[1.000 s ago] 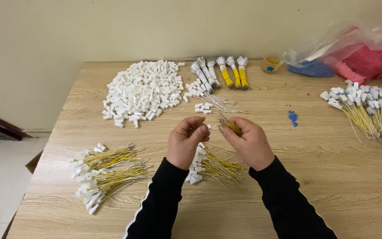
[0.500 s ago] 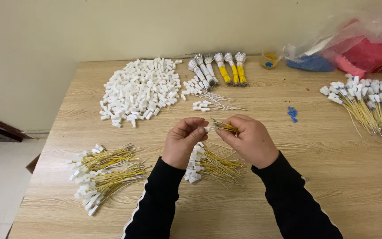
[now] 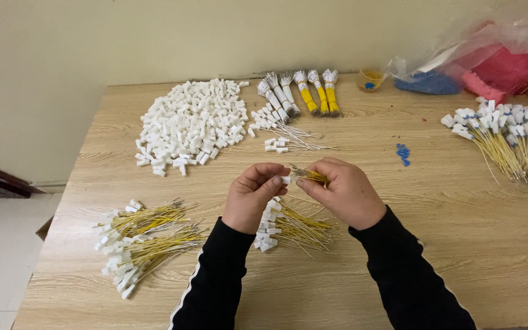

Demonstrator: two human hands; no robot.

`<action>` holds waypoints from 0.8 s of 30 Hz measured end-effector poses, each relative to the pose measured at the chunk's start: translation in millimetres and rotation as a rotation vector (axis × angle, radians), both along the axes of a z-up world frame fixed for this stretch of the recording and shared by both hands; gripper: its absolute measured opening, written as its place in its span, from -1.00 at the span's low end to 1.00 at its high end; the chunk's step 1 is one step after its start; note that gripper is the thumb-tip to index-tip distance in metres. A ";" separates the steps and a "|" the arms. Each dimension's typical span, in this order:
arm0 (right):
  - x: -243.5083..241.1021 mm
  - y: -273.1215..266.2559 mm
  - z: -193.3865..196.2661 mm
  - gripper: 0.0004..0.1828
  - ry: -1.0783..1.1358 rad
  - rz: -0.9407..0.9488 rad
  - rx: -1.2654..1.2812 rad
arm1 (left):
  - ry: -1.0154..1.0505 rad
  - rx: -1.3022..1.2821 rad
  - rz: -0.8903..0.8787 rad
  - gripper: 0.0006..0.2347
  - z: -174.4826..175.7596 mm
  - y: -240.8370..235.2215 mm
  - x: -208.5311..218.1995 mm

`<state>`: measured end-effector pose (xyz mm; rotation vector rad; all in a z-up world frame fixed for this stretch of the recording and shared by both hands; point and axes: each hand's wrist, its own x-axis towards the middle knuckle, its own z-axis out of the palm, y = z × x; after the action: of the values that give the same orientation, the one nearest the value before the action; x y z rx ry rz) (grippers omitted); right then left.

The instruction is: Assembling white plastic connectors onto yellow wires at a workbench

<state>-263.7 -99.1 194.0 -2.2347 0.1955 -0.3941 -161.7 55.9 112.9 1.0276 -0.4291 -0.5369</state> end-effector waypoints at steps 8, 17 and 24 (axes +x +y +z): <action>1.7 0.4 -8.1 -0.90 0.008 0.004 0.090 | 0.119 -0.016 0.006 -0.79 -5.2 0.4 0.8; 4.4 3.9 -6.4 -0.91 0.012 0.011 0.036 | 0.221 -0.044 -0.041 -0.84 -17.3 1.6 2.4; 10.4 1.7 -20.4 -0.84 0.079 0.078 0.130 | 0.180 -0.011 -0.045 -0.85 -16.6 3.2 2.8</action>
<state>-253.3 -97.4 173.5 -2.1235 0.1703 -0.2446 -158.9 59.1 96.3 0.9518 -0.2959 -0.6613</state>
